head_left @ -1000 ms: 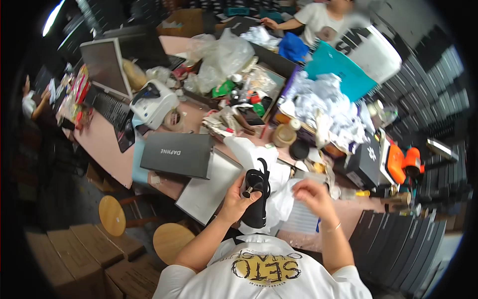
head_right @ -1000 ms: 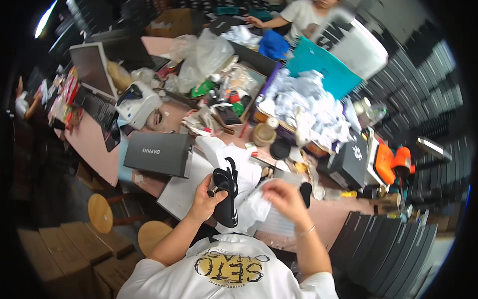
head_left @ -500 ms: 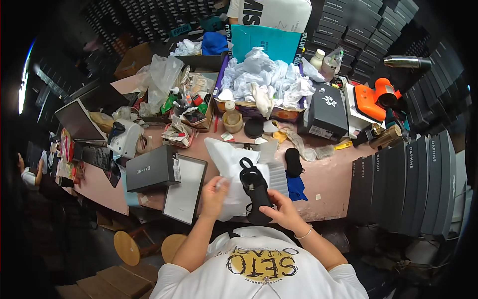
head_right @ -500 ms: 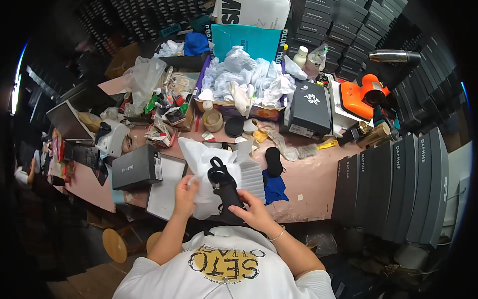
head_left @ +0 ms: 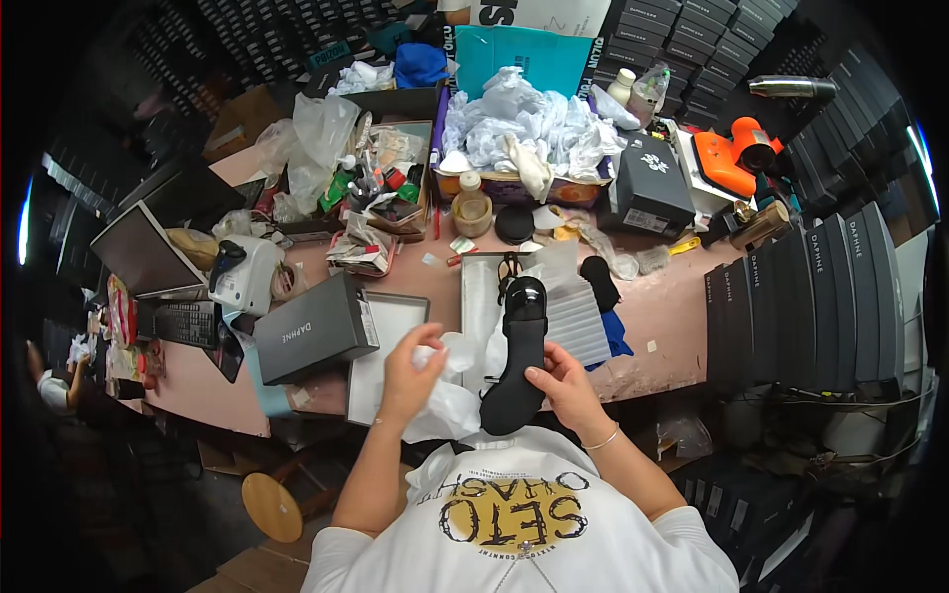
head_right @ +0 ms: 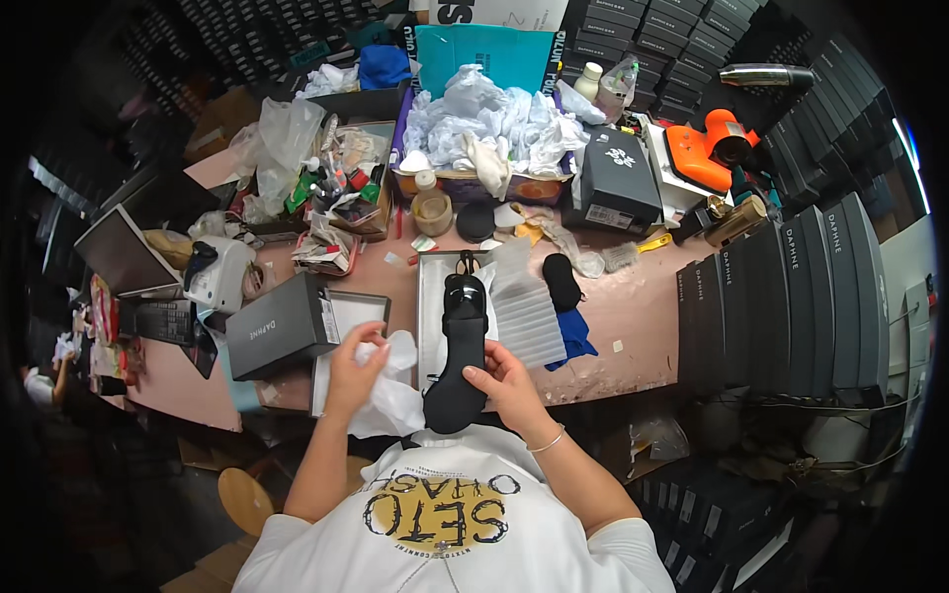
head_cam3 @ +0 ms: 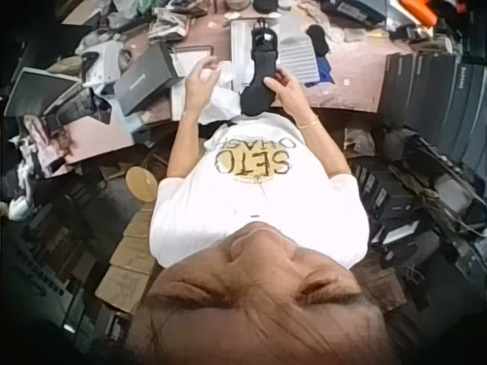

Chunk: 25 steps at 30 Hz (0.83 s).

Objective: Packing shoes into boxes, checking components, and marking labels in a manufacturing setting.

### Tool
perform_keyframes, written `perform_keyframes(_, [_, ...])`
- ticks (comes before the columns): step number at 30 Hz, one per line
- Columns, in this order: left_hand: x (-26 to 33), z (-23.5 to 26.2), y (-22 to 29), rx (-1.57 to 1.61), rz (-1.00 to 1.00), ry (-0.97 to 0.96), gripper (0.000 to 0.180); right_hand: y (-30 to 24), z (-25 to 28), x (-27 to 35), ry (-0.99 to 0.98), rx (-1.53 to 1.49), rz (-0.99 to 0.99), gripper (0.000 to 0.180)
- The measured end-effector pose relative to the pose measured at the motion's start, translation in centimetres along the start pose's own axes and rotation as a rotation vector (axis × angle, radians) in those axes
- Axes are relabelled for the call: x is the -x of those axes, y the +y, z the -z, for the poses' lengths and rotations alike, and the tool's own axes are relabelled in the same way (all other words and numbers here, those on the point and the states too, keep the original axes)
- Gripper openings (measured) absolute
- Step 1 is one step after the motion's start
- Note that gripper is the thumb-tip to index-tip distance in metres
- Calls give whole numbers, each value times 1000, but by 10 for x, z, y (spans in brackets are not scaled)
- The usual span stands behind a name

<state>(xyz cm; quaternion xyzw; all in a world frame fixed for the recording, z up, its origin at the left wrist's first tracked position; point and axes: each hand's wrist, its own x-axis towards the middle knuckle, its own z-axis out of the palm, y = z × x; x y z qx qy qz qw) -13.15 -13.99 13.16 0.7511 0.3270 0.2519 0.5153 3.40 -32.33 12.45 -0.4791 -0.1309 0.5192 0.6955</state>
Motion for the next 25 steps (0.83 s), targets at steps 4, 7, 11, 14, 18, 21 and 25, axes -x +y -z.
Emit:
perform_keyframes(4, [9, -8, 8, 109, 39, -271, 27, 14, -26, 2, -52, 77, 49, 46])
perform_keyframes(7, [12, -13, 10, 176, 75, -334, 30, 18, -31, 4, -127, 83, 64, 45])
perform_keyframes(11, [12, -24, 27, 271, 63, -337, 33, 13, -15, 8, -190, 113, 1, 43])
perform_keyframes(14, [12, -34, 43, 122, -72, -265, 34, 0, -4, 7, -228, 107, -6, 42])
perform_keyframes(18, [18, -47, 71, 107, 68, -237, 32, -11, 14, 1, -314, 61, -4, 41])
perform_keyframes(21, [20, -69, 78, -23, -67, -80, 34, -11, 29, 1, -349, 34, 9, 42])
perform_keyframes(25, [27, -111, 75, -93, -125, 99, 40, -15, 33, 3, -374, 162, -23, 46])
